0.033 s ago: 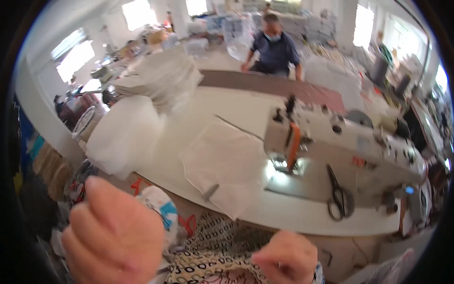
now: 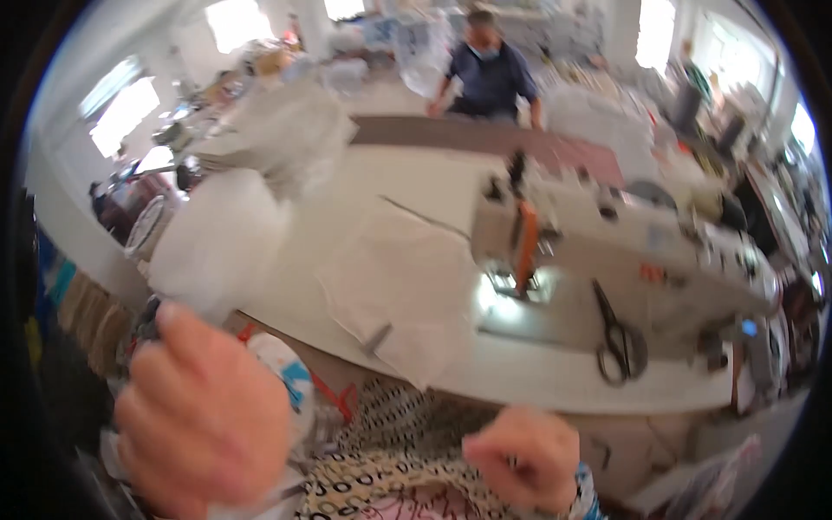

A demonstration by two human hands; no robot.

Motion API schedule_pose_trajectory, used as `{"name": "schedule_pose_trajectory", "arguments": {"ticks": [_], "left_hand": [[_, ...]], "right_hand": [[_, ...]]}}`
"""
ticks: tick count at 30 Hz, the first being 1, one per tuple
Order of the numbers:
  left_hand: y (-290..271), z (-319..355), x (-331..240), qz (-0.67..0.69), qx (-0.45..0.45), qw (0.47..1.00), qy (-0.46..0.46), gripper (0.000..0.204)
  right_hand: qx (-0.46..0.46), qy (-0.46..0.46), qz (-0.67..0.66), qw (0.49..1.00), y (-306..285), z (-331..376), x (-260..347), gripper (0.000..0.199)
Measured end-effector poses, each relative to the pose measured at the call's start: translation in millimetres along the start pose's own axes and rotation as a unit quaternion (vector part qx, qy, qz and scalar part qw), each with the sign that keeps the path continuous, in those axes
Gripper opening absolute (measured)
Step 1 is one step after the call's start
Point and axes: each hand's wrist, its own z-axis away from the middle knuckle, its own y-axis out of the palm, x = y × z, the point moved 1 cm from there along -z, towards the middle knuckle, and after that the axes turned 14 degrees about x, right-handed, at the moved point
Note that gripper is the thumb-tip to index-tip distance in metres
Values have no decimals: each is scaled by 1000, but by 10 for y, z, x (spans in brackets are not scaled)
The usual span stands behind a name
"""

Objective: The worker is sewing white fabric covers, inserting foam padding pieces, and sealing the pouches using an industrial sewing machine.

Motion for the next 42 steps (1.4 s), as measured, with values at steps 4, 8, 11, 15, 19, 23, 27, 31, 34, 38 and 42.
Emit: {"name": "schedule_pose_trajectory", "arguments": {"ticks": [4, 8, 11, 15, 19, 23, 27, 31, 34, 38, 42], "left_hand": [[963, -14, 162, 104, 147, 983, -35, 36], [1531, 506, 175, 205, 332, 912, -124, 43], [1920, 681, 84, 206, 333, 910, -138, 43], [2415, 658, 52, 184, 382, 890, -164, 41], [2623, 633, 119, 105, 467, 859, -183, 37], [2702, 687, 262, 152, 472, 851, -172, 36], [2653, 492, 393, 122, 500, 846, -139, 37], [2651, 434, 365, 97, 540, 830, -102, 42], [2646, 500, 242, 86, 523, 840, -113, 38], [2608, 498, 170, 81, 508, 849, -121, 34], [2632, 430, 186, 82, 545, 821, -148, 37]], "right_hand": [[-9, 172, 119, 978, -168, 467, -300, 14], [-41, 196, 135, 970, -19, 760, -629, 16], [-4, 157, 210, 965, 159, 750, -813, 18], [59, 90, 258, 960, 502, 663, -1070, 24], [119, 96, 333, 931, 673, 604, -1227, 36], [100, 135, 372, 913, 758, 527, -1274, 41], [79, 138, 384, 909, 751, 531, -1326, 40], [72, 131, 390, 909, 733, 555, -1326, 34], [62, 123, 384, 913, 687, 555, -1298, 31], [77, 135, 376, 913, 641, 582, -1269, 30], [64, 141, 379, 912, 587, 597, -1267, 28]]}}
